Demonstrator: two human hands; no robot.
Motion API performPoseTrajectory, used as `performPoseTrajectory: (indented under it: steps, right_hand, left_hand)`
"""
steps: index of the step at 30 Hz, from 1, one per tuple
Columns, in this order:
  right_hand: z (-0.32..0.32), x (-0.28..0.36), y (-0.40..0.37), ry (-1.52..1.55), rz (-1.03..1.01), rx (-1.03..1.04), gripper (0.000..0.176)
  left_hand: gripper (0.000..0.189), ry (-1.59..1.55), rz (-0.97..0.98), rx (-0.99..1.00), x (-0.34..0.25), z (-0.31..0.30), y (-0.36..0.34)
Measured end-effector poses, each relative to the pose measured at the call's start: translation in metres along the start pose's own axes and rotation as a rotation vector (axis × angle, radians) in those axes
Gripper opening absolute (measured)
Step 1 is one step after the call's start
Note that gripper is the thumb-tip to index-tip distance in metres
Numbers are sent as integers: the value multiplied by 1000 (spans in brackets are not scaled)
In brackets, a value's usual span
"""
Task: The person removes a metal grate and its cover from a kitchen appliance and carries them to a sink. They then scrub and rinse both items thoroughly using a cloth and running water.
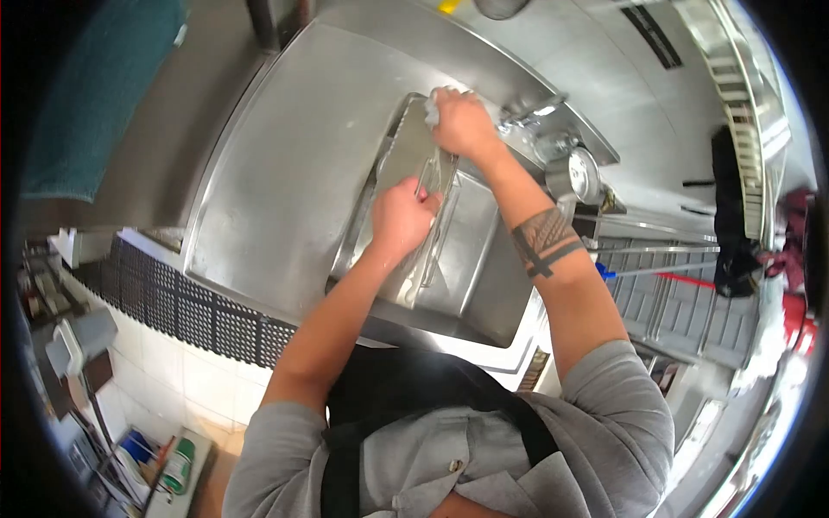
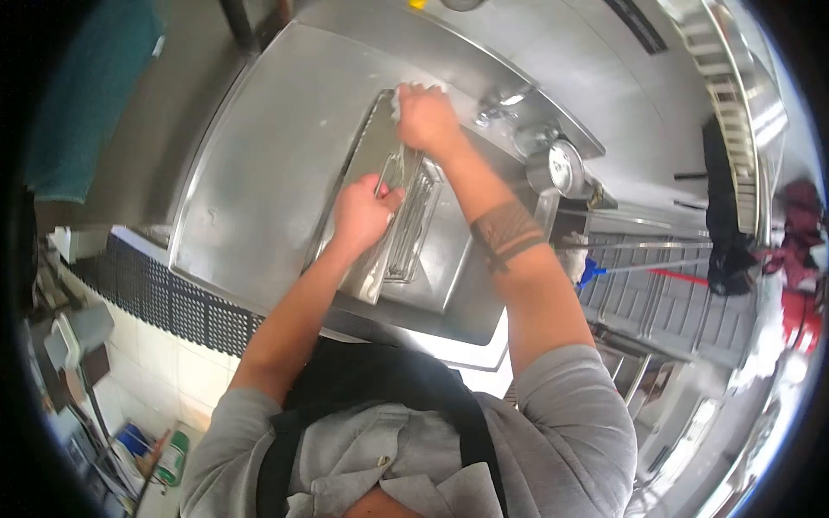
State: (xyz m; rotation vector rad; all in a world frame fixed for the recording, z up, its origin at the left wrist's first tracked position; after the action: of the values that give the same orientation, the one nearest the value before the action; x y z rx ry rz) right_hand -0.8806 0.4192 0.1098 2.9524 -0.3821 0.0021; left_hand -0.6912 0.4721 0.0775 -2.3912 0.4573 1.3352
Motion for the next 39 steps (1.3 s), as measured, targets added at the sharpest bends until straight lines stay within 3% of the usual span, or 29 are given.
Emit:
performPoseTrajectory:
  steps: [4, 8, 10, 12, 20, 21, 22, 24, 25, 27, 28, 30, 31, 33, 34, 36, 37, 39]
  right_hand:
    - [-29, -8, -82, 228, -154, -137, 45]
    - [-65, -31, -158, 328, -57, -389, 44]
    - [-74, -64, -188, 329, 262, -429, 43]
    - [-78, -93, -218, 277, 420, -525, 42]
    - [-90, -168, -274, 168, 508, -381, 36]
    - [-89, -170, -273, 43, 614, -299, 38]
    - [-88, -173, -272, -82, 717, -215, 39]
    - [-66, -172, -266, -124, 734, -210, 46]
    - [-54, -162, -260, -153, 688, -190, 47]
    - [-43, -129, -245, -137, 576, -150, 46]
    - [-38, -108, -242, -89, 511, -133, 45]
    - [-43, -61, -247, -2, 413, -163, 43]
    - [-45, -40, -254, 66, 408, -220, 42]
    - [-59, -1, -269, 170, 407, -273, 40]
    - [-67, 19, -277, 271, 402, -330, 39]
    - [-76, 61, -292, 361, 370, -351, 38]
    - [-79, 79, -300, 375, 324, -408, 38]
    - [-83, 105, -318, 353, 225, -446, 38]
  left_hand:
    - [31, 63, 150, -27, -18, 8, -37]
    - [30, 115, 358, 22, -46, 22, -60]
    - [25, 147, 505, 87, -69, 37, -71]
    - [25, 161, 604, 149, -81, 62, -81]
    - [18, 153, 843, 321, -110, 98, -145]
    - [30, 280, 818, 451, -106, 100, -149]
    - [30, 286, 821, 446, -104, 95, -155]
    - [52, 422, 999, 152, -104, 72, -171]
    - [52, 426, 1006, 156, -102, 65, -178]
    - [72, 603, 744, 254, -93, 49, -177]
    - [72, 607, 748, 257, -87, 46, -174]
    - [72, 495, 506, 375, -61, 40, -157]
    - [72, 498, 503, 382, -54, 31, -152]
    - [59, 263, 435, 557, -43, 16, -146]
    - [59, 264, 435, 562, -22, 18, -142]
    - [45, -134, 571, 359, 13, 25, -133]
    - [45, -137, 579, 368, 18, 28, -140]
    - [37, -385, 281, 268, 34, 27, -146]
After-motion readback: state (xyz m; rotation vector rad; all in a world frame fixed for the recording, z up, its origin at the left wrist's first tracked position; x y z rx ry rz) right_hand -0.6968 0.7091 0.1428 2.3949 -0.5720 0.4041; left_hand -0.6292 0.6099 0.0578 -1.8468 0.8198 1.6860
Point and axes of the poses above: each hand's wrist, its own y-axis towards the middle knuckle, its own z-axis out of the palm, x = y × z, the point moved 6 cm from there along y, towards the middle knuckle, and after that the axes turned 10 degrees about -x, right-handed, at the moved point
